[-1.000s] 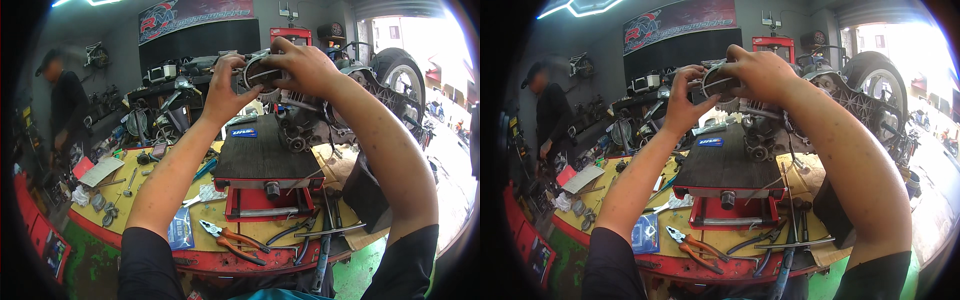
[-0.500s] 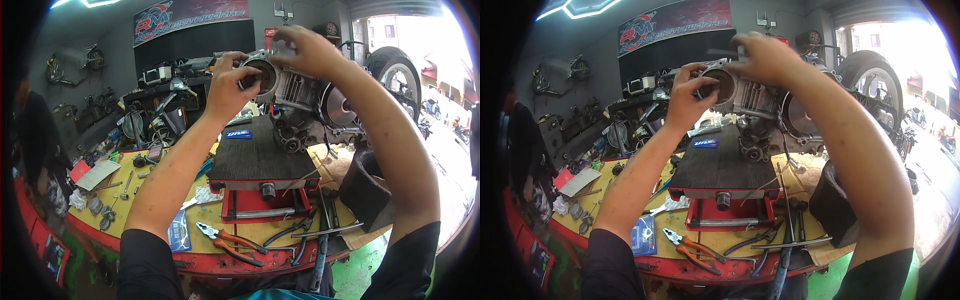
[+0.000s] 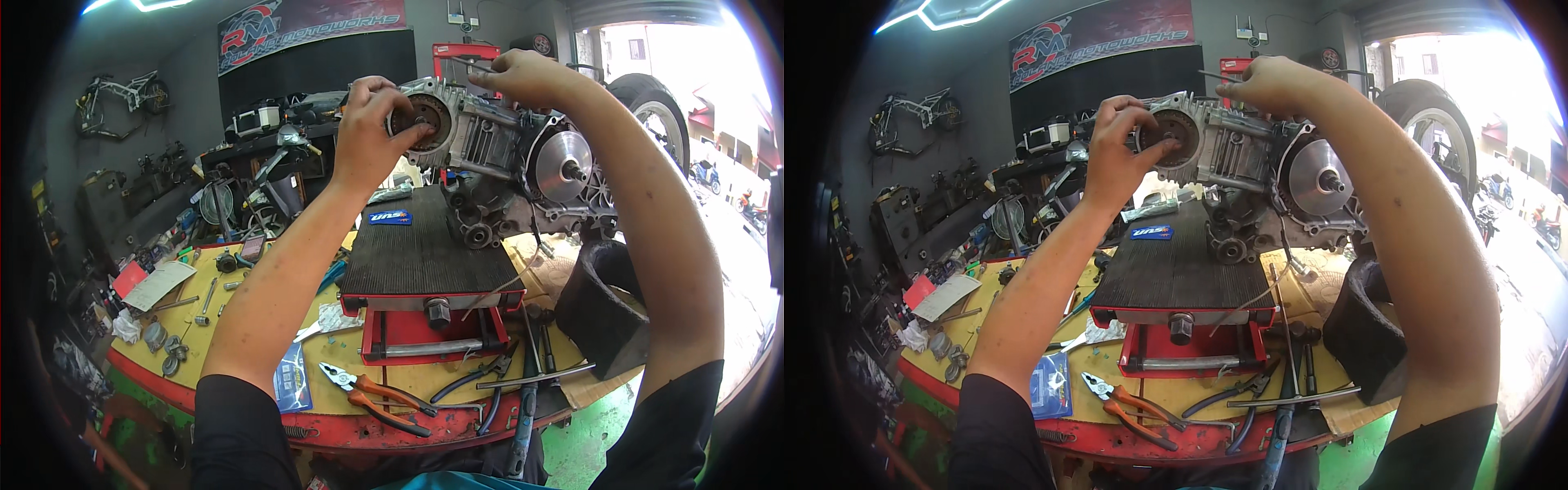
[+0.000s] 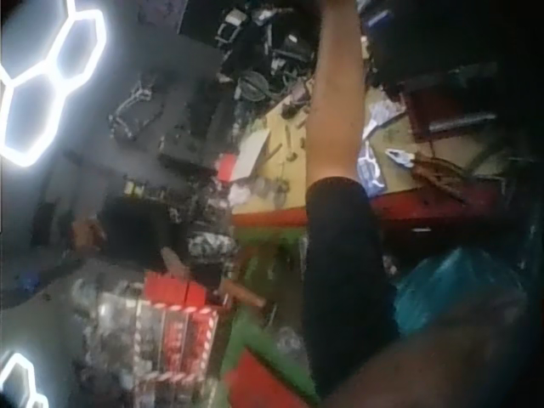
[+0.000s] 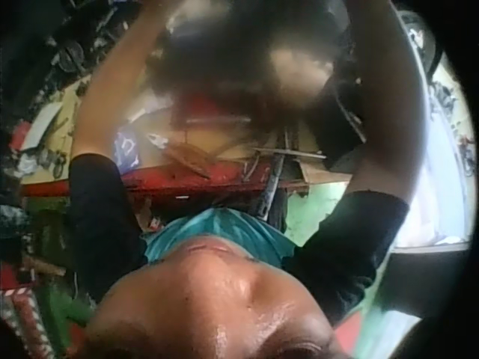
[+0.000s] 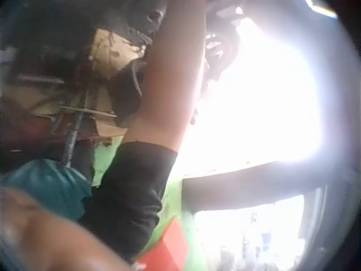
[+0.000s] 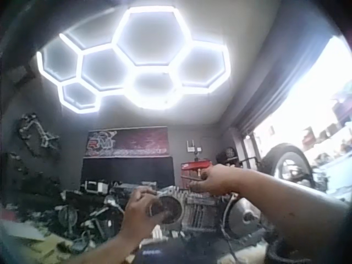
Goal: The person assembles a motorcycle engine on a workbench, inserting a piston into the cylinder and securing it with a wrist pin. They then handle small components, wiping them with a cloth, while another person assists by holding the engine block.
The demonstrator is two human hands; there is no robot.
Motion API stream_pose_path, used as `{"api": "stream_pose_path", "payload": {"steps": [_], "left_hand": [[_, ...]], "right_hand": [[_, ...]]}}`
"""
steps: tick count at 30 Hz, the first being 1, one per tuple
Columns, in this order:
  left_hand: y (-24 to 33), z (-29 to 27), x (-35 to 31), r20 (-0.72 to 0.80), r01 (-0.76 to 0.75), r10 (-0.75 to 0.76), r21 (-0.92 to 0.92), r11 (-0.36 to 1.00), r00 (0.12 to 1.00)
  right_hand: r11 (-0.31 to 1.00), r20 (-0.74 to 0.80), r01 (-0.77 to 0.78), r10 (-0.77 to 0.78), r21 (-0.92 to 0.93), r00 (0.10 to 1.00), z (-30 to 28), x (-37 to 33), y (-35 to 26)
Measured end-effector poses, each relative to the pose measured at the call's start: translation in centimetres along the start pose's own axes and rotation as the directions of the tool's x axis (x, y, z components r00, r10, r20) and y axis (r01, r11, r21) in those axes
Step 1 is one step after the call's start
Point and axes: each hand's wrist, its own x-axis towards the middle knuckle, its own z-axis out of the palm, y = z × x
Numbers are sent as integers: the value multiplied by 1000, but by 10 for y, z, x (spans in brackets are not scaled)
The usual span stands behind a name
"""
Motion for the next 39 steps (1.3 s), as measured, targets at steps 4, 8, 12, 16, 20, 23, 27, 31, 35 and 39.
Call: {"api": "stream_pose_path", "payload": {"steps": [4, 8, 12, 16, 20, 23, 27, 31, 35, 39], "left_hand": [[-9, -4, -1, 71, -41, 42, -19, 999, 997], [-11, -7, 0, 135, -138, 133, 29, 990, 982], [-8, -6, 2, 141, -167, 159, 46, 985, 977], [-6, -6, 4, 135, -85, 82, 13, 996, 987], [-4, -6, 6, 109, -36, 34, 15, 999, 993], [-6, -8, 5, 87, -125, 121, 50, 991, 989], [-7, -9, 5, 89, -159, 150, 111, 981, 985], [-3, -10, 5, 80, -190, 177, 204, 960, 981], [1, -11, 2, 79, -265, 253, 323, 909, 964], [-4, -9, -3, 78, -195, 181, 251, 948, 980]], "right_hand": [[985, 21, 92, -96, 149, 995, -1, -7, 1], [980, 34, 127, -134, 153, 990, 3, -8, 2], [977, 56, 144, -155, 159, 986, 5, -3, 6], [992, 85, 87, -94, 90, 992, 5, -1, 0], [996, 118, 56, -64, 65, 991, 5, 3, 1], [995, 140, 52, -64, 90, 988, 3, -2, -3], [996, 128, 60, -68, 66, 989, 4, 0, -2], [995, 96, 95, -94, 1, 991, 7, 3, 3], [997, 108, 79, -79, 6, 991, 6, -1, -3], [999, 130, 41, -40, -8, 991, 3, -12, -12]]}}
